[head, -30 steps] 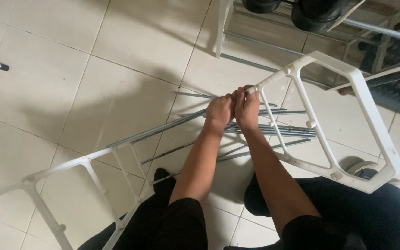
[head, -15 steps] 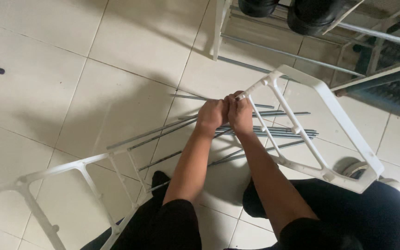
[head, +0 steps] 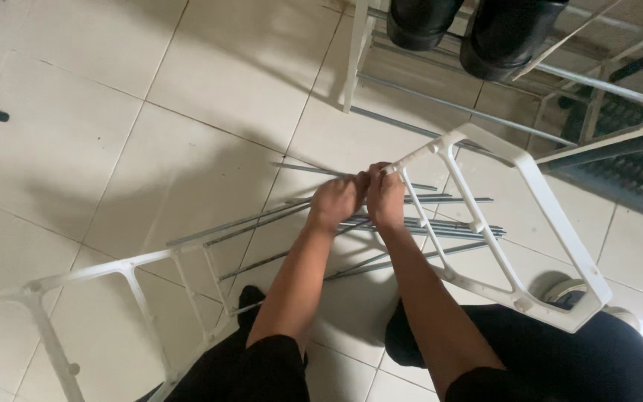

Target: The person assembles a white plastic and metal rack by inserting metal rods into the plastic frame. They sit on the floor and repeatedly insert rods into slots on the frame, adjusting the frame's position as needed.

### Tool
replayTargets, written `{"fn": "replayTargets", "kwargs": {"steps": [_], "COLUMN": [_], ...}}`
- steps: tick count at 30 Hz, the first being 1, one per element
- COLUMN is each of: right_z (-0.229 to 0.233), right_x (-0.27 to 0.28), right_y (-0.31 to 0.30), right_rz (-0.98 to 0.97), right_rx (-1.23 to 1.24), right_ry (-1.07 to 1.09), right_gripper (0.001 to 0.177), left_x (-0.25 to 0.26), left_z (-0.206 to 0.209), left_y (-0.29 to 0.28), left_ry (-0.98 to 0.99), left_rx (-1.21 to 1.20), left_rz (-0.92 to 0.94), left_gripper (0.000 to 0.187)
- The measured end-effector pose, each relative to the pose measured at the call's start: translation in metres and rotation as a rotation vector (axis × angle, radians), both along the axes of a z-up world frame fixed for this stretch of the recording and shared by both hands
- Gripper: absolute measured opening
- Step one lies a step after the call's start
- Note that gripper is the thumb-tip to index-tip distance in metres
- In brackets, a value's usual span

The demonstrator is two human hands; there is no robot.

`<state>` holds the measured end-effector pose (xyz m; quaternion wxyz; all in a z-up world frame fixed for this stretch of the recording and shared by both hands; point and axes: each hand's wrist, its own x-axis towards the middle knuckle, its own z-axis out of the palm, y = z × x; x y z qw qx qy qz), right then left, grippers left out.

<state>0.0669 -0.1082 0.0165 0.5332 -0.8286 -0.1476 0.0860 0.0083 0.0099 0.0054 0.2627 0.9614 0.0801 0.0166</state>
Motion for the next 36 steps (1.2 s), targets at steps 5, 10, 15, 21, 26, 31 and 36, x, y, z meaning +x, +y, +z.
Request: {"fn": "replayTargets", "kwargs": {"steps": [5, 10, 15, 21, 26, 31, 36], "right_z": [0.000, 0.007, 0.011, 0.018, 0.008, -0.003, -0.005], "right_x": [0.000, 0.002, 0.003, 0.018, 0.016, 0.016, 0.017], "right_y": [-0.001, 0.002, 0.002, 0.010, 0.008, 0.005, 0.006], "right_rz": [0.019, -0.030, -0.063, -0.121, -0.034, -0.012, -0.006], "right_rx": [-0.033, 0.034, -0.010, 0.070, -0.010, -0.010, -0.015], "right_ry": [-0.272, -0.156, -0.265, -0.077, -0.135, -0.277, -0.227], "right_gripper": [0.020, 0.021, 0.023, 0.022, 0.023, 0.020, 0.020], "left_x": [0.018, 0.025, 0.021, 0.014, 0.013, 0.020, 0.028], "left_z": [0.016, 0.025, 0.014, -0.001, -0.005, 0.012, 0.024], "left_y": [0.010, 0.001, -0.007, -0.007, 0.003, 0.008, 0.019], "left_ry": [0.207, 0.288, 0.258, -0.259, -0.064, 0.171, 0.282], "left_rx": [0.018, -0.102, -0.116, 0.382, 0.176, 0.056, 0.013], "left_rz": [-0.010, 0.099, 0.119, -0.014, -0.027, -0.024, -0.061], "left_gripper": [0.027, 0.031, 0.030, 0.018, 0.018, 0.030, 0.035]}}
